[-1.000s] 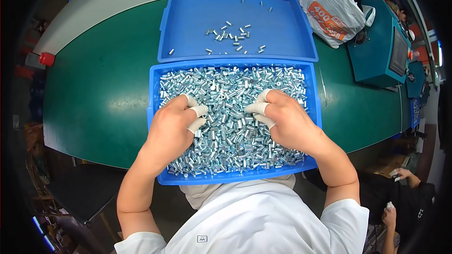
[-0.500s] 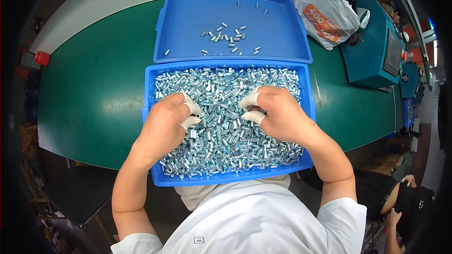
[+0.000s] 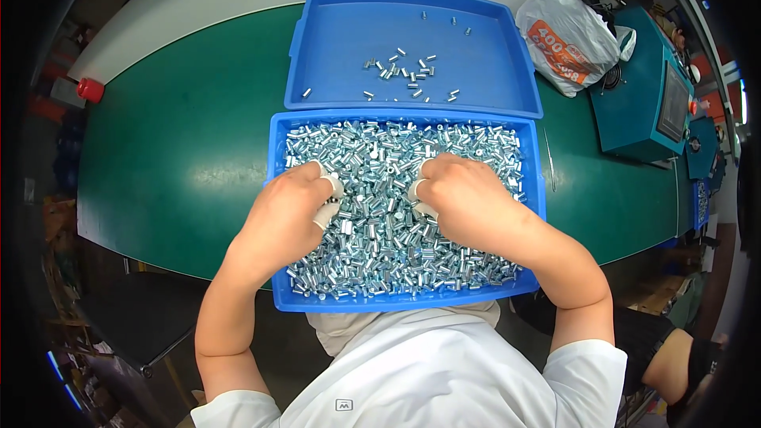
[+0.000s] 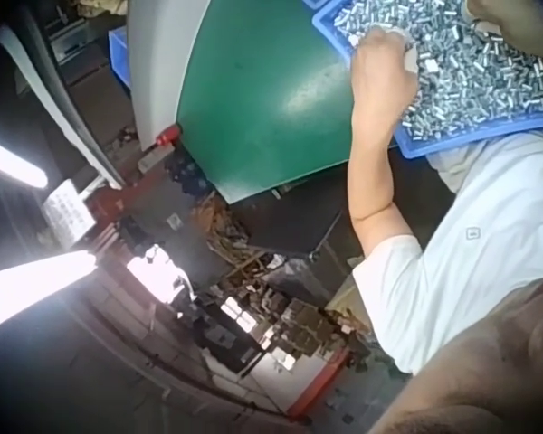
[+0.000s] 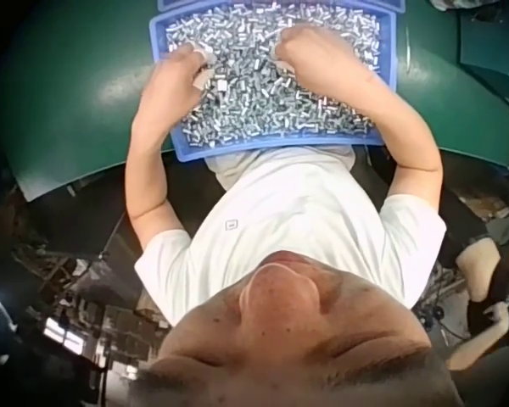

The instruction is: The recorder is assembling and sorting small metal pins into pairs or sets within a blue plastic tray.

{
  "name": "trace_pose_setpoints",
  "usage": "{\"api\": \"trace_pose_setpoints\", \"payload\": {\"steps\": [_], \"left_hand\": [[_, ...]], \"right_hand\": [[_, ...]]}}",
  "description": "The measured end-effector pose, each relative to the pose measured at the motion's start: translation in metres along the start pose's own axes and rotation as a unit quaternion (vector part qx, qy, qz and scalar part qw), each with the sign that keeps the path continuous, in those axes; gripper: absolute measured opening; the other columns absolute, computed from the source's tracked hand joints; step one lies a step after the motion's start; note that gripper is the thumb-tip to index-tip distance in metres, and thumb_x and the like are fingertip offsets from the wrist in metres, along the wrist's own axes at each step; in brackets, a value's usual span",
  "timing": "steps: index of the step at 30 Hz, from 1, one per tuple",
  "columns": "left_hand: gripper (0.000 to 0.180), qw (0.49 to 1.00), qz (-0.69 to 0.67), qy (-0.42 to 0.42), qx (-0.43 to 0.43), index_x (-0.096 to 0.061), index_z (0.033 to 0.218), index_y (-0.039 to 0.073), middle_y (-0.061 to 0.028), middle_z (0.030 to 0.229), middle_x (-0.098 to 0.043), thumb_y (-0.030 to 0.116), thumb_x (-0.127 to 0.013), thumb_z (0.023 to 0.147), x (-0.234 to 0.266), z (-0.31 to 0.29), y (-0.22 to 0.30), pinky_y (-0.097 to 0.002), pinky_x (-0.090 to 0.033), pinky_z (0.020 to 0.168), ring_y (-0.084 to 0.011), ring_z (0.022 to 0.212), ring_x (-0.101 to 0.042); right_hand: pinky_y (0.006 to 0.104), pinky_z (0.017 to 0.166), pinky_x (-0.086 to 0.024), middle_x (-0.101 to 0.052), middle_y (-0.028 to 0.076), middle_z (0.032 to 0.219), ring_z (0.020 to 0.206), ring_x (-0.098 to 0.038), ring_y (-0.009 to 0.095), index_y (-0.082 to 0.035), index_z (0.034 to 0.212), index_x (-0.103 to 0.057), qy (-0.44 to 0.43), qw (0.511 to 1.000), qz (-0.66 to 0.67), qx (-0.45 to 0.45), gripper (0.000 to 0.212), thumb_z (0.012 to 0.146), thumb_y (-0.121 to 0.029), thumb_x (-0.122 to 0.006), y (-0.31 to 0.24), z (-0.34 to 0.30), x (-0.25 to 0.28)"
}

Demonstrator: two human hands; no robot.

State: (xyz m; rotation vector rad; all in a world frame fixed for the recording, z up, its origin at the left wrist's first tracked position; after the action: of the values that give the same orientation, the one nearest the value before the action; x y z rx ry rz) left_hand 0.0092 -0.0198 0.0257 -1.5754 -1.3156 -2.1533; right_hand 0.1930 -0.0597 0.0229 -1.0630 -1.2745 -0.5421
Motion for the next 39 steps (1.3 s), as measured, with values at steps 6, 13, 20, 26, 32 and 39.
{"api": "trace_pose_setpoints", "payload": {"steps": [6, 13, 20, 26, 32, 39], "left_hand": [[0.018, 0.998, 0.019, 0.054, -0.011, -0.069, 0.094, 0.001, -0.0138, 0.085, -0.064, -0.005, -0.076, 0.078, -0.004, -0.006, -0.011, -0.0430, -0.052, 0.070, -0.0346, 0.079, -0.065], [0.017, 0.992, -0.113, 0.056, -0.011, -0.070, 0.097, 0.002, -0.0132, 0.086, -0.064, -0.002, -0.076, 0.082, 0.007, 0.001, 0.010, -0.0417, -0.052, 0.067, -0.0337, 0.077, -0.065], [0.020, 0.974, -0.225, 0.022, -0.018, -0.072, 0.099, 0.002, -0.0086, 0.088, -0.067, -0.004, -0.078, 0.081, -0.014, 0.022, 0.039, -0.0300, -0.054, 0.066, -0.0185, 0.075, -0.066], [0.019, 0.974, -0.221, 0.050, 0.004, -0.073, 0.098, 0.002, -0.0091, 0.093, -0.070, -0.005, -0.077, 0.081, -0.012, 0.031, 0.034, -0.0298, -0.056, 0.070, -0.0190, 0.082, -0.068], [0.018, 0.984, -0.160, 0.036, 0.065, -0.073, 0.097, 0.000, -0.0105, 0.092, -0.071, -0.006, -0.076, 0.080, -0.001, 0.009, 0.011, -0.0303, -0.055, 0.069, -0.0198, 0.078, -0.068], [0.013, 0.997, 0.037, 0.017, 0.060, -0.072, 0.094, -0.001, -0.0168, 0.087, -0.063, -0.001, -0.074, 0.081, -0.002, 0.002, -0.007, -0.0468, -0.053, 0.069, -0.0396, 0.078, -0.066]], "right_hand": [[0.0454, 0.075, -0.056, -0.065, 0.011, 0.090, 0.094, -0.066, 0.032, -0.004, 0.085, -0.071, -0.001, 0.999, -0.038, 0.014, 0.021, 0.068, 0.007, -0.066, -0.006, 0.003, 0.006], [0.0382, 0.073, -0.056, -0.072, 0.011, 0.090, 0.084, -0.070, 0.028, -0.003, 0.091, -0.072, 0.097, 0.972, 0.213, -0.022, 0.012, 0.082, 0.005, -0.071, 0.018, -0.010, 0.016], [0.0273, 0.074, -0.055, -0.074, 0.004, 0.089, 0.083, -0.068, 0.009, -0.001, 0.098, -0.073, 0.110, 0.826, 0.541, -0.110, 0.008, 0.090, -0.002, -0.075, 0.033, -0.015, -0.005], [0.0330, 0.072, -0.056, -0.074, 0.009, 0.094, 0.084, -0.071, 0.022, -0.004, 0.096, -0.075, 0.138, 0.929, 0.343, -0.007, 0.012, 0.085, -0.005, -0.079, 0.031, -0.016, 0.016], [0.0387, 0.071, -0.055, -0.070, 0.009, 0.087, 0.082, -0.069, 0.029, -0.005, 0.095, -0.075, 0.133, 0.966, 0.221, 0.011, 0.016, 0.081, -0.010, -0.081, 0.031, -0.014, 0.009], [0.0440, 0.070, -0.055, -0.067, 0.011, 0.084, 0.082, -0.067, 0.032, -0.007, 0.095, -0.076, 0.121, 0.988, 0.098, 0.023, 0.017, 0.081, -0.014, -0.081, 0.018, 0.009, 0.004]]}}
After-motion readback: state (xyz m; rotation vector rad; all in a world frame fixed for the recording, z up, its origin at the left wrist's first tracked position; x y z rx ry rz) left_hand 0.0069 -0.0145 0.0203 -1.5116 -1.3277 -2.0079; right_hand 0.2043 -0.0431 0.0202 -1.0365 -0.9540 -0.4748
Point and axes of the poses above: each hand's wrist, its own z-axis towards the middle knuckle, its own x-axis out of the back of the hand, y = z × x, the point moved 7 cm from there along z, towards the middle knuckle
